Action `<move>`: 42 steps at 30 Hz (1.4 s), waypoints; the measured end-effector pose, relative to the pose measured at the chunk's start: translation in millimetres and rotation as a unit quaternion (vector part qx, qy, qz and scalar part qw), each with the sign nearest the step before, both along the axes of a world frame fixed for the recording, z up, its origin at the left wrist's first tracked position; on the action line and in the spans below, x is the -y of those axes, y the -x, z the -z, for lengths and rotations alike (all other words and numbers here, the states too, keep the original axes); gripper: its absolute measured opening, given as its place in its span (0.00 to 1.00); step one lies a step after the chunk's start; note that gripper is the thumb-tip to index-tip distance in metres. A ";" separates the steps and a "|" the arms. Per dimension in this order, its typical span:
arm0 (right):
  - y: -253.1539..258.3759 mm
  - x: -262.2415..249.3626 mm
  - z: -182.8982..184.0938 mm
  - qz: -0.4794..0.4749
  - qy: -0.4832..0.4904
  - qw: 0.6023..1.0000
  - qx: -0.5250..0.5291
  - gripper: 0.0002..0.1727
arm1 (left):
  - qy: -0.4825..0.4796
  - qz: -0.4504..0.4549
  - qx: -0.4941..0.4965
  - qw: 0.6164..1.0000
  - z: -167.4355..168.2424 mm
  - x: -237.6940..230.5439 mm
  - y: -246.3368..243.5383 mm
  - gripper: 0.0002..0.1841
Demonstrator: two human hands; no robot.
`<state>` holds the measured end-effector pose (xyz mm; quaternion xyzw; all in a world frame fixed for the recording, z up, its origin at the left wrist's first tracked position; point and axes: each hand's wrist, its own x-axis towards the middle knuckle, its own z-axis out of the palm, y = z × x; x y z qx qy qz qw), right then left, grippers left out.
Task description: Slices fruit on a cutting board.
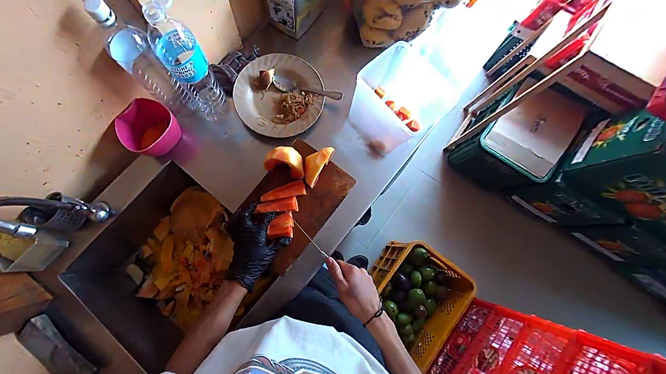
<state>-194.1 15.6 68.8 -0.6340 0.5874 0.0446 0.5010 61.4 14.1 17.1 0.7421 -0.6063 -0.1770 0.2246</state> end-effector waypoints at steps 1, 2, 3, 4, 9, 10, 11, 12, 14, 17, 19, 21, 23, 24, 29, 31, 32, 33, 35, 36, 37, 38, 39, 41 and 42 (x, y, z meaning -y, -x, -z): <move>2.7 -0.4 0.6 0.000 -0.004 1.000 -0.002 0.40 | -0.006 -0.016 0.001 1.000 -0.7 6.2 0.9 0.36; 4.6 -0.2 1.5 0.001 -0.003 1.000 -0.003 0.40 | -0.011 -0.031 0.000 0.999 -1.4 12.2 0.9 0.37; 5.7 -0.4 2.6 0.003 0.000 1.000 -0.004 0.40 | -0.012 -0.041 -0.001 0.999 -1.3 16.4 0.5 0.38; 5.9 -0.6 3.3 0.003 0.004 1.000 -0.008 0.40 | -0.010 -0.047 0.002 0.999 -0.7 18.1 0.8 0.38; -1.9 0.1 2.4 0.006 0.004 0.997 -0.072 0.42 | -0.006 -0.090 0.050 0.995 -2.3 1.9 20.1 0.40; -2.5 -0.7 4.4 0.000 0.003 0.996 -0.089 0.42 | -0.005 -0.107 0.058 0.993 -3.9 -3.3 26.2 0.39; -2.8 -1.6 6.7 -0.005 0.001 0.995 -0.101 0.43 | -0.004 -0.124 0.064 0.990 -5.4 -8.4 31.8 0.39; -3.0 -2.4 8.9 -0.010 -0.002 0.994 -0.106 0.43 | -0.005 -0.139 0.067 0.988 -6.9 -13.1 36.3 0.38; -4.5 -2.4 13.8 -0.015 -0.004 0.995 -0.100 0.43 | -0.001 -0.161 0.059 0.985 -7.2 -20.5 41.0 0.37; -7.0 0.7 18.7 -0.039 0.017 0.996 -0.080 0.43 | 0.004 -0.168 0.028 0.985 -2.6 -29.7 39.7 0.35; -9.9 5.5 15.2 -0.074 0.008 0.994 -0.084 0.43 | 0.010 -0.167 0.002 0.986 0.2 -35.0 33.7 0.36; -14.2 7.6 11.6 -0.092 0.005 0.992 -0.086 0.43 | 0.038 -0.159 -0.027 0.986 7.0 -38.5 24.3 0.37; -15.7 10.3 8.5 -0.093 0.011 0.992 -0.089 0.43 | 0.049 -0.137 -0.052 0.988 9.8 -39.0 16.4 0.38; -16.0 12.6 6.1 -0.089 0.014 0.992 -0.090 0.42 | 0.044 -0.126 -0.055 0.989 9.8 -38.6 13.5 0.38; -22.9 15.7 -2.3 -0.056 0.020 0.996 -0.067 0.41 | 0.049 -0.099 -0.006 0.994 17.3 -32.4 6.5 0.41; -28.6 14.4 -0.8 -0.050 0.023 0.996 -0.076 0.42 | 0.106 -0.123 -0.016 0.987 20.0 -29.7 6.5 0.38; -31.5 14.0 -0.1 -0.052 0.024 0.995 -0.086 0.42 | 0.136 -0.149 -0.049 0.978 18.0 -28.9 7.9 0.32; -33.8 13.1 0.8 -0.058 0.022 0.994 -0.094 0.42 | 0.161 -0.189 -0.100 0.964 14.3 -27.4 11.2 0.28; -37.5 9.7 1.7 -0.068 0.012 0.993 -0.097 0.42 | 0.233 -0.263 -0.216 0.911 9.0 -21.9 19.2 0.27; -38.8 7.6 0.9 -0.069 0.005 0.993 -0.093 0.42 | 0.266 -0.285 -0.266 0.882 4.8 -20.2 24.2 0.29; -39.4 6.0 0.1 -0.066 0.001 0.994 -0.088 0.41 | 0.274 -0.305 -0.320 0.854 -7.7 -20.3 28.7 0.32; -39.1 4.4 0.3 -0.061 0.002 0.995 -0.082 0.41 | 0.236 -0.338 -0.385 0.826 -34.9 -20.5 31.0 0.35; -38.6 4.3 0.7 -0.061 0.000 0.995 -0.080 0.41 | 0.149 -0.381 -0.450 0.794 -70.1 -18.4 28.0 0.40; -36.9 4.5 3.9 -0.063 -0.005 0.995 -0.078 0.40 | 0.179 -0.393 -0.462 0.775 -63.1 -17.5 29.6 0.43; -36.2 4.8 6.0 -0.063 -0.003 0.995 -0.076 0.40 | 0.283 -0.349 -0.417 0.790 -24.1 -19.5 32.3 0.43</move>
